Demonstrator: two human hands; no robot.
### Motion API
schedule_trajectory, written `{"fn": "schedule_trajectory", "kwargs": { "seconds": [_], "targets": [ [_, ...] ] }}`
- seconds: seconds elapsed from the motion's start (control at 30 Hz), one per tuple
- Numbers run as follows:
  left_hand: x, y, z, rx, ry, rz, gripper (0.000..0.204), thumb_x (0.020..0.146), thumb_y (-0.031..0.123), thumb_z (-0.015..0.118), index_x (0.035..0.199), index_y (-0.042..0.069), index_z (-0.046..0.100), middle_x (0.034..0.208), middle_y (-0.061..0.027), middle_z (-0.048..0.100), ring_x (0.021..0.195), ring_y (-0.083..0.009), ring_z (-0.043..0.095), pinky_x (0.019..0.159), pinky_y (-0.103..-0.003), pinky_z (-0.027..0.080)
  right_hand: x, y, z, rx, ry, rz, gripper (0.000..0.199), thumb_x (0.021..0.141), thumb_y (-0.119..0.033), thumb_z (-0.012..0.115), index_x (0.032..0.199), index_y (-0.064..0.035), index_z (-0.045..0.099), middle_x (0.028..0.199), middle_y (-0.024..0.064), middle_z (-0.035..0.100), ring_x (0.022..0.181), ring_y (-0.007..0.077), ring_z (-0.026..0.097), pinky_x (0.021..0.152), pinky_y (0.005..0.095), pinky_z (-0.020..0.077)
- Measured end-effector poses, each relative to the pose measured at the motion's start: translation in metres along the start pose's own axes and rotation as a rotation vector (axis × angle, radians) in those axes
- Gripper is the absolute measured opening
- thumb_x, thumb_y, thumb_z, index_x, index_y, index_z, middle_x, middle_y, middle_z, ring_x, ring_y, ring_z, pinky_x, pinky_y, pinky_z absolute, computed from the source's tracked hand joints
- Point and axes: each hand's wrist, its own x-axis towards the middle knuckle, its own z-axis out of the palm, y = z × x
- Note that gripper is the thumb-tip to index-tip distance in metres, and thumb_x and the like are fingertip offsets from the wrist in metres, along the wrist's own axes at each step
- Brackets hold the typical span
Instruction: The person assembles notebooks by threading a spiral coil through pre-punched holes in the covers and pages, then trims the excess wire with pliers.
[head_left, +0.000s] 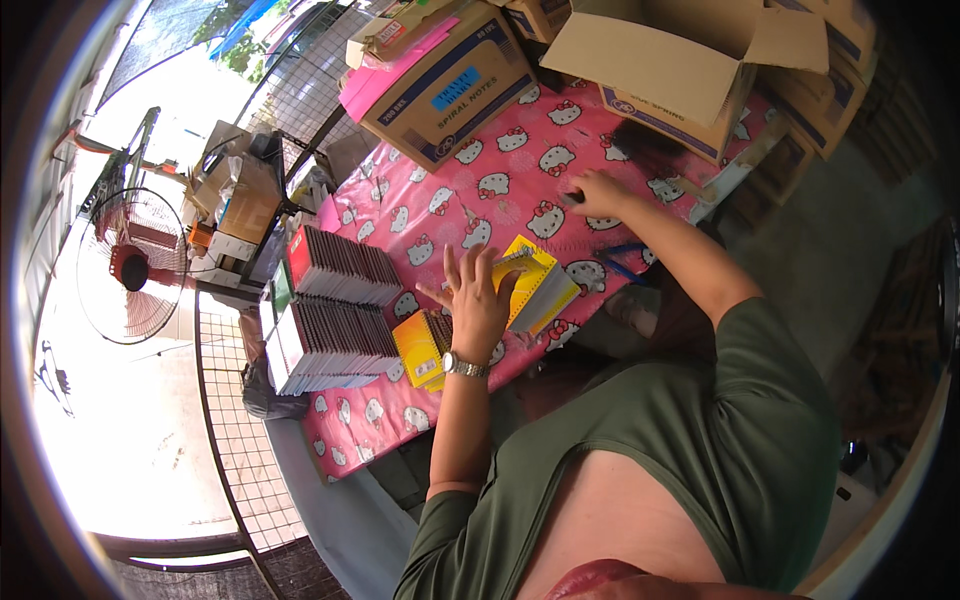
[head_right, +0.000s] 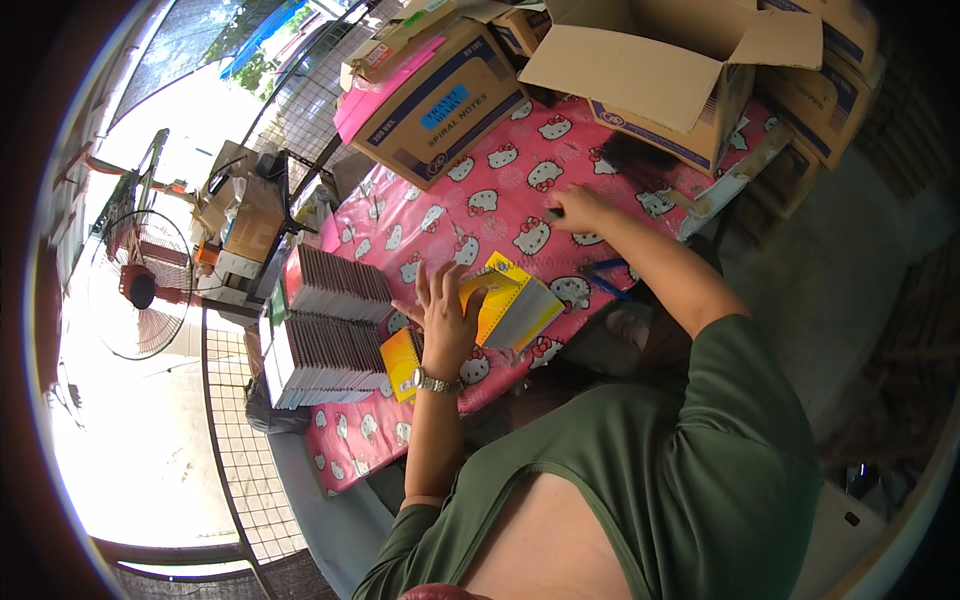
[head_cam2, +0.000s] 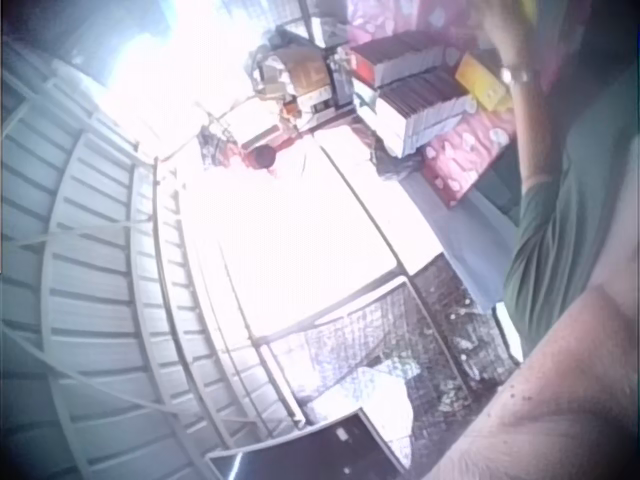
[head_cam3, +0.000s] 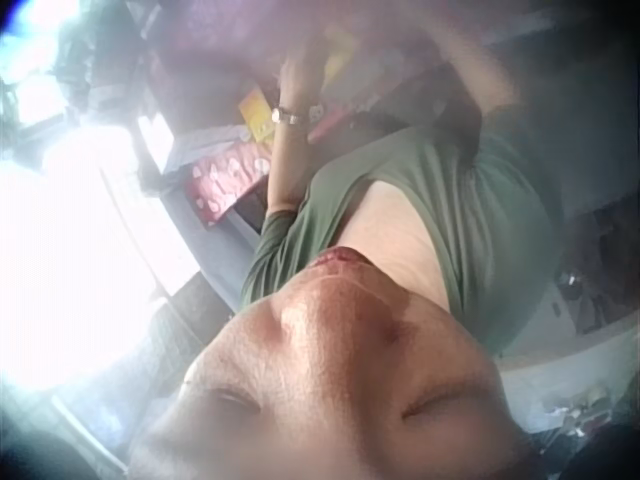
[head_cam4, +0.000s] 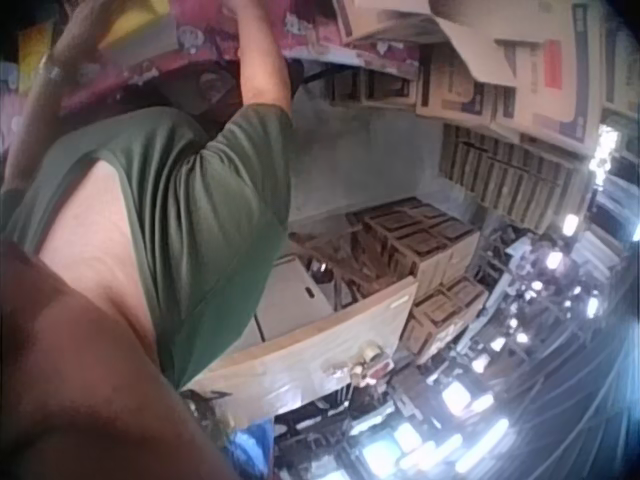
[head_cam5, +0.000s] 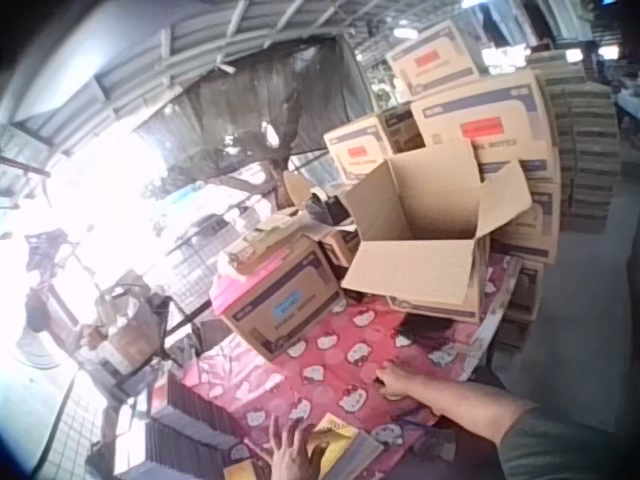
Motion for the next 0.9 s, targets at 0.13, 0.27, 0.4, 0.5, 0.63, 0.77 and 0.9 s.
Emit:
{"fn": "schedule_trajectory", "kwargs": {
  "seconds": [0.13,0.27,0.4,0.5,0.63,0.77,0.9],
  "targets": [
    [-0.005,-0.013,0.006,-0.149,-0.050,-0.067,0.026,0.088,0.026,0.069,0.109,0.012,0.061,0.111,-0.0076,0.061,0.114,-0.0333,0.052,0.097,-0.060,0.033,-0.014,-0.093,-0.091,1.168,-0.610,-0.343,0.047,0.078,-0.020,0.073,0.123,-0.0080,0.065,0.123,0.0112,0.062,0.117,0.0199,0.056,0.099,0.0374,0.0455],
    [0.009,-0.007,0.003,-0.224,-0.066,0.033,0.023,0.085,0.021,0.071,0.102,0.009,0.062,0.101,-0.0085,0.061,0.100,-0.0309,0.055,0.085,-0.044,0.042,-0.004,-0.109,-0.111,0.679,-0.845,-0.400,0.048,0.079,-0.016,0.071,0.125,-0.0038,0.064,0.123,0.0091,0.062,0.117,0.0179,0.055,0.102,0.0346,0.0426],
    [0.012,-0.011,0.006,-0.329,-0.052,0.057,0.024,0.082,0.013,0.071,0.102,0.007,0.062,0.100,-0.0105,0.060,0.098,-0.0325,0.054,0.086,-0.045,0.043,-0.020,-0.113,-0.113,1.019,-0.785,-0.406,0.046,0.079,-0.014,0.070,0.124,-0.0042,0.065,0.131,0.0093,0.056,0.122,0.0197,0.052,0.107,0.0352,0.0378],
    [0.015,-0.019,-0.002,-0.434,-0.039,0.028,0.028,0.076,0.000,0.069,0.103,0.003,0.061,0.104,-0.0149,0.060,0.105,-0.0363,0.054,0.092,-0.045,0.046,-0.021,-0.109,-0.105,0.835,-0.715,-0.336,0.046,0.078,-0.015,0.070,0.123,-0.0062,0.065,0.137,0.0087,0.051,0.123,0.0207,0.051,0.107,0.0364,0.0374],
    [0.010,-0.047,0.000,-0.443,-0.046,-0.005,0.025,0.081,0.004,0.071,0.103,0.001,0.061,0.101,-0.0137,0.063,0.091,-0.0303,0.063,0.077,-0.038,0.051,-0.020,-0.117,-0.114,1.042,-0.807,-0.500,0.045,0.077,-0.015,0.072,0.122,-0.0071,0.067,0.139,0.0085,0.050,0.122,0.0223,0.052,0.106,0.0351,0.0383],
    [0.008,-0.045,-0.001,-0.557,-0.146,-0.108,0.023,0.086,0.007,0.071,0.104,-0.001,0.062,0.098,-0.0134,0.064,0.077,-0.0225,0.067,0.064,-0.032,0.052,-0.017,-0.117,-0.108,0.766,-0.636,-0.441,0.046,0.077,-0.015,0.073,0.122,-0.0096,0.067,0.143,0.0067,0.046,0.120,0.0220,0.052,0.100,0.0356,0.0441],
    [0.009,-0.043,-0.003,-0.606,-0.133,-0.087,0.018,0.087,0.008,0.069,0.101,-0.001,0.061,0.094,-0.0138,0.063,0.077,-0.0247,0.067,0.066,-0.031,0.054,-0.017,-0.122,-0.101,0.909,-0.714,-0.382,0.046,0.077,-0.014,0.072,0.123,-0.0110,0.067,0.140,0.0059,0.049,0.119,0.0222,0.052,0.104,0.0371,0.0411]
  ]
}}
